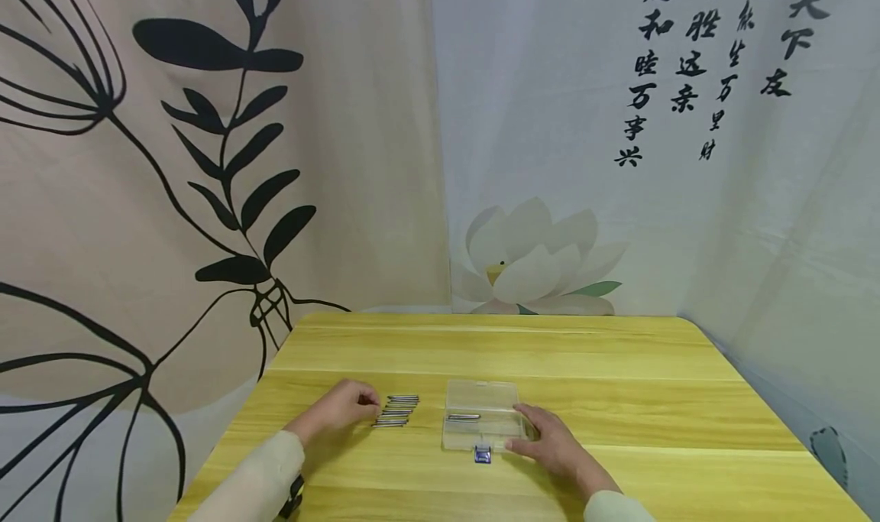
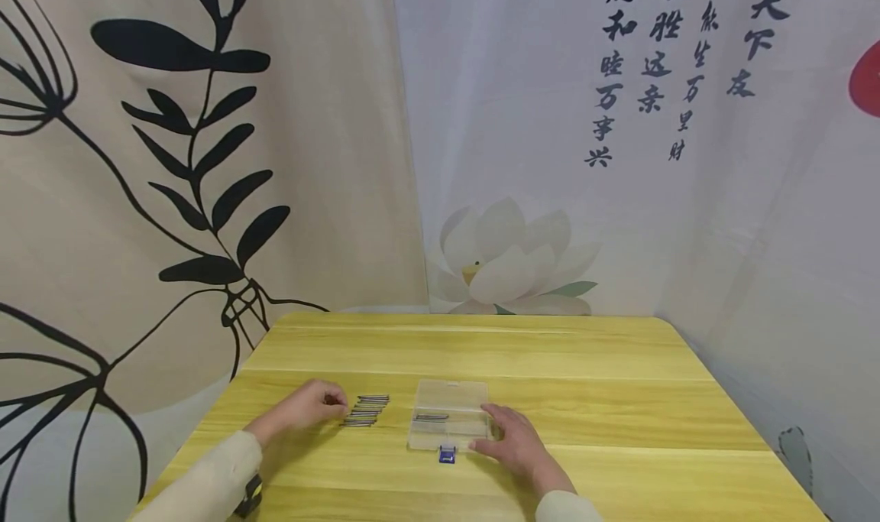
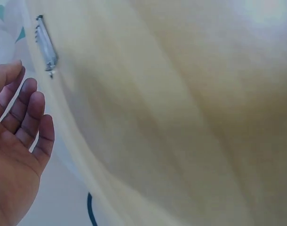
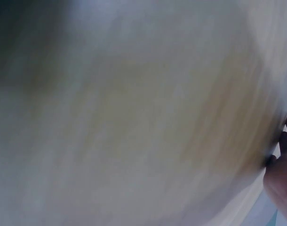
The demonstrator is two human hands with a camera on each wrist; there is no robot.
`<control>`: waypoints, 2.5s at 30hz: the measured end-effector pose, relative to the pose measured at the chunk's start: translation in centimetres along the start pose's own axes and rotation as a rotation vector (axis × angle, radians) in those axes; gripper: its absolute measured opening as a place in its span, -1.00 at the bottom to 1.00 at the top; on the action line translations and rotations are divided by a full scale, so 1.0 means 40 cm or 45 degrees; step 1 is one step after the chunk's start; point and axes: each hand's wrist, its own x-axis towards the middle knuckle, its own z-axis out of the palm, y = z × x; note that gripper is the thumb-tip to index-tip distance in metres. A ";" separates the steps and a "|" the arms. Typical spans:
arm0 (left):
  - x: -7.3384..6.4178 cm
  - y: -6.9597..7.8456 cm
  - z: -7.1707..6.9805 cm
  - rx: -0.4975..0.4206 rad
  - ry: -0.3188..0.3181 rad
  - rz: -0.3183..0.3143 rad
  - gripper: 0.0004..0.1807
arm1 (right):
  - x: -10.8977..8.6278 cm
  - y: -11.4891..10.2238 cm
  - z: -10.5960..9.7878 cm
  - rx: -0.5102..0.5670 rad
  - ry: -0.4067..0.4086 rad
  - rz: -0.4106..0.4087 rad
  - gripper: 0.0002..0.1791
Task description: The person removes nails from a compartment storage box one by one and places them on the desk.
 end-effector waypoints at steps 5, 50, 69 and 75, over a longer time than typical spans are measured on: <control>0.026 0.024 -0.008 0.030 -0.001 -0.015 -0.91 | 0.000 -0.001 -0.002 0.007 -0.004 0.010 -0.18; 0.217 0.231 0.165 0.006 -0.097 0.151 -0.94 | 0.008 0.009 0.002 -0.006 0.018 -0.023 -0.18; 0.219 0.220 0.200 0.019 -0.140 0.116 -0.94 | 0.008 0.013 0.005 0.013 0.035 -0.039 -0.18; 0.222 0.211 0.209 0.032 -0.136 0.107 -0.96 | 0.008 0.013 0.006 0.019 0.027 -0.031 -0.18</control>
